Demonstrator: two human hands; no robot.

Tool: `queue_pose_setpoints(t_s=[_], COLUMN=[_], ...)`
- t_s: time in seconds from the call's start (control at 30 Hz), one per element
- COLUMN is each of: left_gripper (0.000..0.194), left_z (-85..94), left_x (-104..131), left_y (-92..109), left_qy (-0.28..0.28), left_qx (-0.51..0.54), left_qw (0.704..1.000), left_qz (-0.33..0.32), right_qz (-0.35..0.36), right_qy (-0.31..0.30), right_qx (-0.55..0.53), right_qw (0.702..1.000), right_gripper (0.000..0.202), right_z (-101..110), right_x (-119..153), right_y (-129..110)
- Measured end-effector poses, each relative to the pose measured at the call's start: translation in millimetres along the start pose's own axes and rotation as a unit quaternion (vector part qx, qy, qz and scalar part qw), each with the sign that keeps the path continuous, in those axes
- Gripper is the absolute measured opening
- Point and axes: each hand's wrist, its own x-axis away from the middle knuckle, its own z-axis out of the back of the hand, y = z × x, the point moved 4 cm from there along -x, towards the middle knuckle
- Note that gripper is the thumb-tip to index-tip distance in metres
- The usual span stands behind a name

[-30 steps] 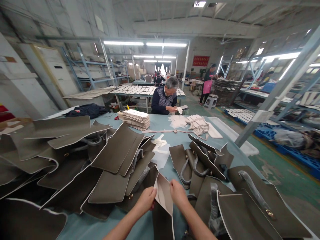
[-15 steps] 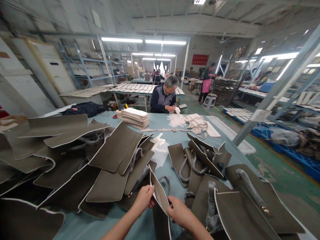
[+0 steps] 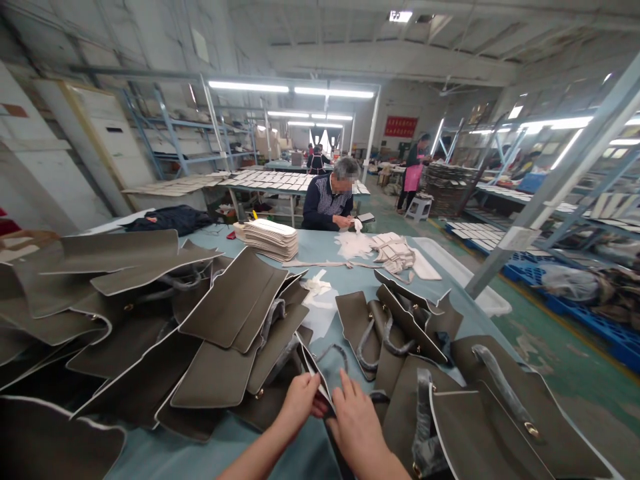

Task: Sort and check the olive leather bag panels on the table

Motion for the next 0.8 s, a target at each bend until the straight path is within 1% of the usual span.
queue_pose_setpoints(t_s=[0.07,0.13,0.2,0.27,0.3,0.33,0.4,0.47,0.57,0.63,0.67,0.7,0.73,0.77,0.8], left_gripper=[0.027,0.029,0.028,0.027,0.026,0.026,0.025,0.024,0.024,0.026,0.028,0.030,0.033,0.035,0.036], left_z=[-0.6,-1.9,-3.7,-5.6,-6.2,-6.5,-5.7,-3.9,-4.0,-6.4,-7.3,-7.3,-5.9,-1.9,4.5], left_x=[1,2,2,2,2,1,1,1,2,3,4,7,10,13,18], left_y=[4,10,15,21,23,25,28,28,25,24,25,28,33,42,53], left_qy=[-0.006,-0.013,-0.018,-0.023,-0.023,-0.022,-0.017,-0.010,-0.010,-0.017,-0.022,-0.029,-0.034,-0.030,-0.015], left_qx=[0.019,0.035,0.046,0.048,0.046,0.043,0.033,0.019,-0.001,-0.010,-0.013,-0.022,-0.044,-0.083,-0.135], left_qw=[1.000,0.999,0.998,0.998,0.998,0.998,0.999,0.999,0.999,0.999,0.999,0.999,0.997,0.991,0.977], left_qz=[-0.003,-0.014,-0.025,-0.031,-0.033,-0.035,-0.037,-0.039,-0.036,-0.029,-0.028,-0.035,-0.057,-0.099,-0.161], right_qz=[-0.015,-0.022,-0.008,0.026,0.043,0.055,0.057,0.044,0.015,0.001,-0.006,-0.009,-0.010,-0.007,0.002], right_qy=[-0.029,-0.037,-0.008,0.028,0.040,0.047,0.045,0.025,-0.028,-0.039,-0.032,-0.020,-0.009,0.000,0.005], right_qx=[0.051,0.059,0.036,0.001,-0.013,-0.020,-0.008,0.026,0.073,0.105,0.121,0.135,0.146,0.152,0.152], right_qw=[0.998,0.997,0.999,0.999,0.998,0.997,0.997,0.998,0.997,0.994,0.992,0.991,0.989,0.988,0.988], right_gripper=[0.018,0.025,0.029,0.039,0.040,0.038,0.032,0.026,0.018,0.017,0.019,0.022,0.026,0.028,0.028], right_z=[-2,-1,5,11,14,16,17,16,14,15,18,21,24,28,32], right_x=[0,-4,-9,-12,-12,-13,-12,-10,-8,-8,-9,-10,-11,-13,-15], right_y=[3,8,8,4,1,0,0,5,16,19,20,20,20,20,20])
